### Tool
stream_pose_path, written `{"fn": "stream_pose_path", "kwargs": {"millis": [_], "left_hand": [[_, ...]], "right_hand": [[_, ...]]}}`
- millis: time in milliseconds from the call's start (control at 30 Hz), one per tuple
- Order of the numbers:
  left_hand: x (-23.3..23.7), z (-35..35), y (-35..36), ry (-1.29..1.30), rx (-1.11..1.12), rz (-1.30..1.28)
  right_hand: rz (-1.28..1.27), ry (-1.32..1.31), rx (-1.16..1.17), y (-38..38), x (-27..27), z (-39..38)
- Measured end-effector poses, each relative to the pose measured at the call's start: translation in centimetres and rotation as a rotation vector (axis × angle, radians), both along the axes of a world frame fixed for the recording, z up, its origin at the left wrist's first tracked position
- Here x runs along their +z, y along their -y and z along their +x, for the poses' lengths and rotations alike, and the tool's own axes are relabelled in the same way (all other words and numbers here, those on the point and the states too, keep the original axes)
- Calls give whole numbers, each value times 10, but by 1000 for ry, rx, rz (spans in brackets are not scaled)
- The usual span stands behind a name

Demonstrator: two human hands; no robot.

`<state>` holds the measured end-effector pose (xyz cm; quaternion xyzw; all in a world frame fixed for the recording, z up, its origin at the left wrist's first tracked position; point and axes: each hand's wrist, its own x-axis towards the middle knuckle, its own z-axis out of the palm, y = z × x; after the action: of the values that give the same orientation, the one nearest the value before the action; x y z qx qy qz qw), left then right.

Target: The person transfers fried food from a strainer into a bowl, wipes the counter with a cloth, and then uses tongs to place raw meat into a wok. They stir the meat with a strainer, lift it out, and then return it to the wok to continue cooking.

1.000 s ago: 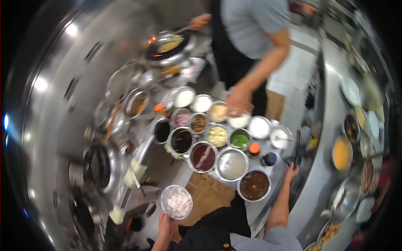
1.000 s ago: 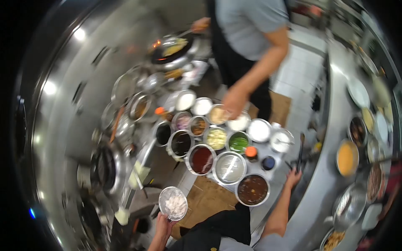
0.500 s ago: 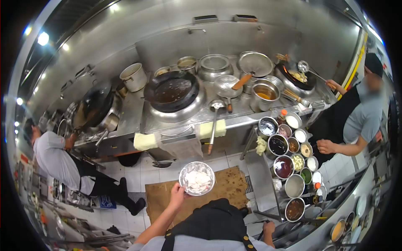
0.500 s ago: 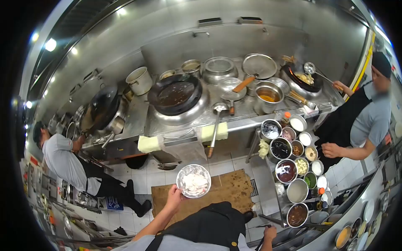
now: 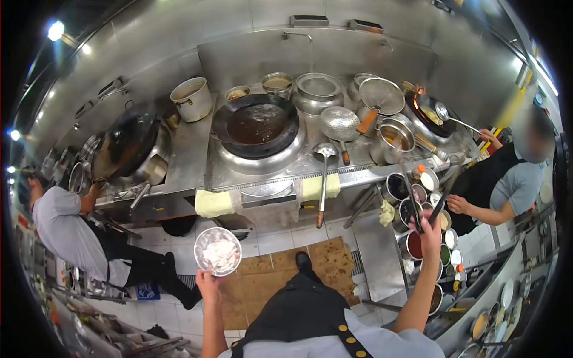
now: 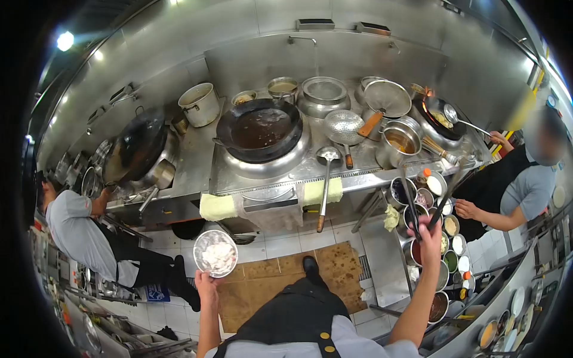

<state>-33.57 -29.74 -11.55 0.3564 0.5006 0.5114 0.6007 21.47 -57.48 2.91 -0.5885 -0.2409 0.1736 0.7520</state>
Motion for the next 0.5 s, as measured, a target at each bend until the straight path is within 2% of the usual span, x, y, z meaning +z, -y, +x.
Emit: {"fn": "stream_pose_path", "kwargs": {"millis": [33, 67, 100, 133, 233, 267, 400, 500], "left_hand": [[2, -1, -3, 5, 31, 22], [2, -5, -7, 4, 24, 19], [0, -9, -12, -45, 59, 42], [2, -3, -16, -95, 78, 64], [40, 27, -22, -9, 158, 55], [41, 30, -27, 0, 184, 75], [41, 40, -40, -45, 262, 58], [47, 55, -36, -37, 284, 12]], "right_hand": [[27, 1, 151, -22, -2, 27], [48, -6, 130, -57, 20, 25], [48, -28, 262, -84, 32, 38], [90, -51, 227, -115, 37, 44], [120, 7, 227, -197, 18, 88], [-44, -11, 145, -225, 9, 96], [-82, 24, 309, -292, 25, 90], [-129, 17, 397, -316, 3, 111]]}}
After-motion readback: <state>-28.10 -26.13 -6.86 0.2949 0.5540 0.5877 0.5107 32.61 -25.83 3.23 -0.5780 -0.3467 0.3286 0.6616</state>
